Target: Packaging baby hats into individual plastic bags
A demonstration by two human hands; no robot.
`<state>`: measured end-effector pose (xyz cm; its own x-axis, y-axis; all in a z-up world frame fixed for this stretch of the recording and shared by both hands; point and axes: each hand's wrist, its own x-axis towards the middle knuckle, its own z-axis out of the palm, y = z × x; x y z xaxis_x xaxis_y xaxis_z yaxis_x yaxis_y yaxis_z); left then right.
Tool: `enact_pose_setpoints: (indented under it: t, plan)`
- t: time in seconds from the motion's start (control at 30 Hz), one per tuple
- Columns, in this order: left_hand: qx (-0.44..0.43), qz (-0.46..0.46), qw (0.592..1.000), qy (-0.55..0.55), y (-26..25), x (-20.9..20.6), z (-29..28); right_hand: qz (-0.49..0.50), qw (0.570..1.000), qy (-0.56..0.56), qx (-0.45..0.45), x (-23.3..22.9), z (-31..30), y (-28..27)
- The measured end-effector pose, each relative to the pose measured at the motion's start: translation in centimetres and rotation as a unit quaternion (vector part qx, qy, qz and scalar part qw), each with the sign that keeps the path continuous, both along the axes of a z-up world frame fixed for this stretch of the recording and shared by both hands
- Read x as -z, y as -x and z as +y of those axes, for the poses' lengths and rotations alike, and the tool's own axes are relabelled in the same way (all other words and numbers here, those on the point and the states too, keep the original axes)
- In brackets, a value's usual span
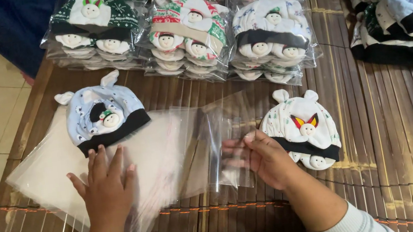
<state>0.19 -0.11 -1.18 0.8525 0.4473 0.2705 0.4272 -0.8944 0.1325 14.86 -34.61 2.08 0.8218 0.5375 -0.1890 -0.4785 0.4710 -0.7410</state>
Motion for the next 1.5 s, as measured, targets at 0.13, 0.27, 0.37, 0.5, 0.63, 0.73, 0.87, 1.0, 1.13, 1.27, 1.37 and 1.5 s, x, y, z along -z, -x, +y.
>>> enact_pose_setpoints:
  t: [0.13,0.27,0.37,0.5,0.63,0.73,0.87,1.0,1.13,1.27,1.37,1.5]
  plan:
    - [0.020,-0.086,0.995,-0.037,0.5,-3.2,-4.0,0.007,0.997,-0.028,-0.069,-0.3,-0.6,-0.4]
    - [0.068,-0.018,0.997,-0.024,1.3,-2.8,-6.8,0.071,0.996,-0.040,-0.042,-0.1,-0.9,-0.5]
    - [0.091,0.002,0.993,-0.074,1.7,-1.7,-7.0,0.065,0.997,-0.033,-0.032,0.6,-1.5,-0.9]
    - [0.082,-0.008,0.993,-0.088,2.2,-2.3,-6.6,0.021,0.999,0.000,-0.047,0.5,-2.4,-1.0]
    - [0.074,0.063,0.995,-0.020,2.5,-2.1,-4.9,0.014,0.998,0.033,-0.050,0.5,-2.9,-0.9]
    - [0.065,0.045,0.996,-0.043,2.6,-2.0,-5.0,0.027,0.996,0.064,-0.052,1.4,-3.1,-1.0]
    - [0.117,-0.098,0.987,-0.054,2.9,-3.7,-8.0,0.080,0.996,-0.004,-0.033,1.5,-2.5,-0.5]
    - [0.306,-0.212,0.912,-0.172,4.2,-1.6,-11.2,0.128,0.989,-0.032,-0.061,-0.2,-0.3,0.6]
    - [0.447,-0.200,0.850,-0.192,4.3,-3.7,-14.7,0.094,0.991,-0.042,-0.088,0.2,1.6,0.6]
    - [0.436,-0.217,0.846,-0.220,3.4,-2.3,-16.5,0.058,0.995,0.040,-0.075,-0.5,1.9,0.1]
    - [0.342,-0.241,0.866,-0.273,2.5,-2.6,-15.9,0.066,0.995,0.023,-0.074,-2.2,1.3,0.0]
    - [0.236,-0.301,0.889,-0.254,1.3,-1.1,-15.2,0.060,0.994,-0.012,-0.096,-3.2,0.2,-0.1]
